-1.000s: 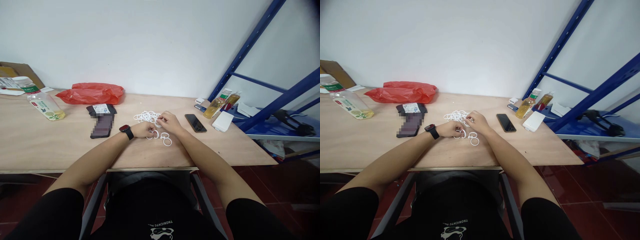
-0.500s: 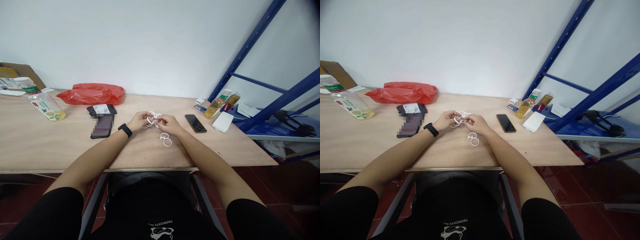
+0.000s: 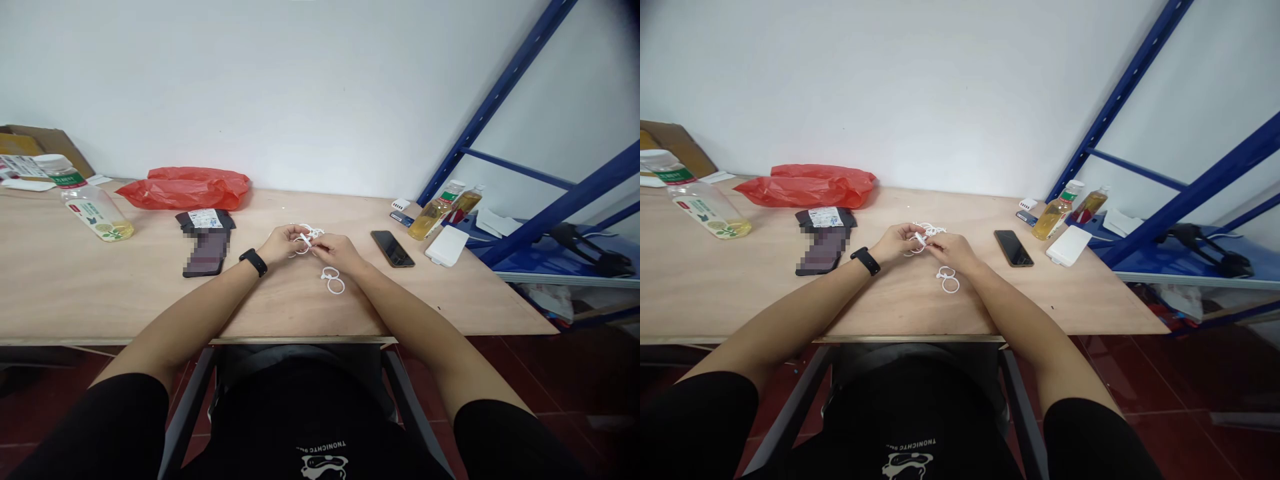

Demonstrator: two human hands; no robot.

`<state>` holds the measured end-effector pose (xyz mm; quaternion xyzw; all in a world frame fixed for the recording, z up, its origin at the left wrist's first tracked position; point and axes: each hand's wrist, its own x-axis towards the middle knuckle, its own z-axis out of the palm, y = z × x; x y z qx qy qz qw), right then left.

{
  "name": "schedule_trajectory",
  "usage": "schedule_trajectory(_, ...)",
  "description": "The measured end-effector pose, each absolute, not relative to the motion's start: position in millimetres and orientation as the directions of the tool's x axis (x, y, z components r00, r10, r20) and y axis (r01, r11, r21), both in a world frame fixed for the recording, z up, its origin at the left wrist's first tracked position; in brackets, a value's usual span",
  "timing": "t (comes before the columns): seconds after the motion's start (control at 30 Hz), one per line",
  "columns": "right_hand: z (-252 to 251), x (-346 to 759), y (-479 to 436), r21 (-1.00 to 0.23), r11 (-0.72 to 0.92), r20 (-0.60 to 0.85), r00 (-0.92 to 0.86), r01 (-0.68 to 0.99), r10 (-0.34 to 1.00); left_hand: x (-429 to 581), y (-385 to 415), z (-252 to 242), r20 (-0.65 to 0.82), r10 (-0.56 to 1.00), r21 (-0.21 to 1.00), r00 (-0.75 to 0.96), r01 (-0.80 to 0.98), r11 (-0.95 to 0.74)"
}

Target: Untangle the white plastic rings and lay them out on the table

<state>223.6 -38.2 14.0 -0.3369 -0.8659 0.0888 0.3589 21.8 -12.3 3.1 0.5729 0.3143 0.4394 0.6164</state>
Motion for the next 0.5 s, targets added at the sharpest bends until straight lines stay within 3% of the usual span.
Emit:
schedule_trajectory(0.23,17,229,-40,-0.524,0.605,0.572,-0.278,0.599,0.771,21,-17,9,0.044,0.904,0.995,0.425,-0.100,-0.001)
schedule_trajectory(0.5,13,229,-32,-0.502,0.619,0.561,-0.317,0.605,0.765,20,-22,14,0.078,0.910,0.989,0.407,0.081,-0.121)
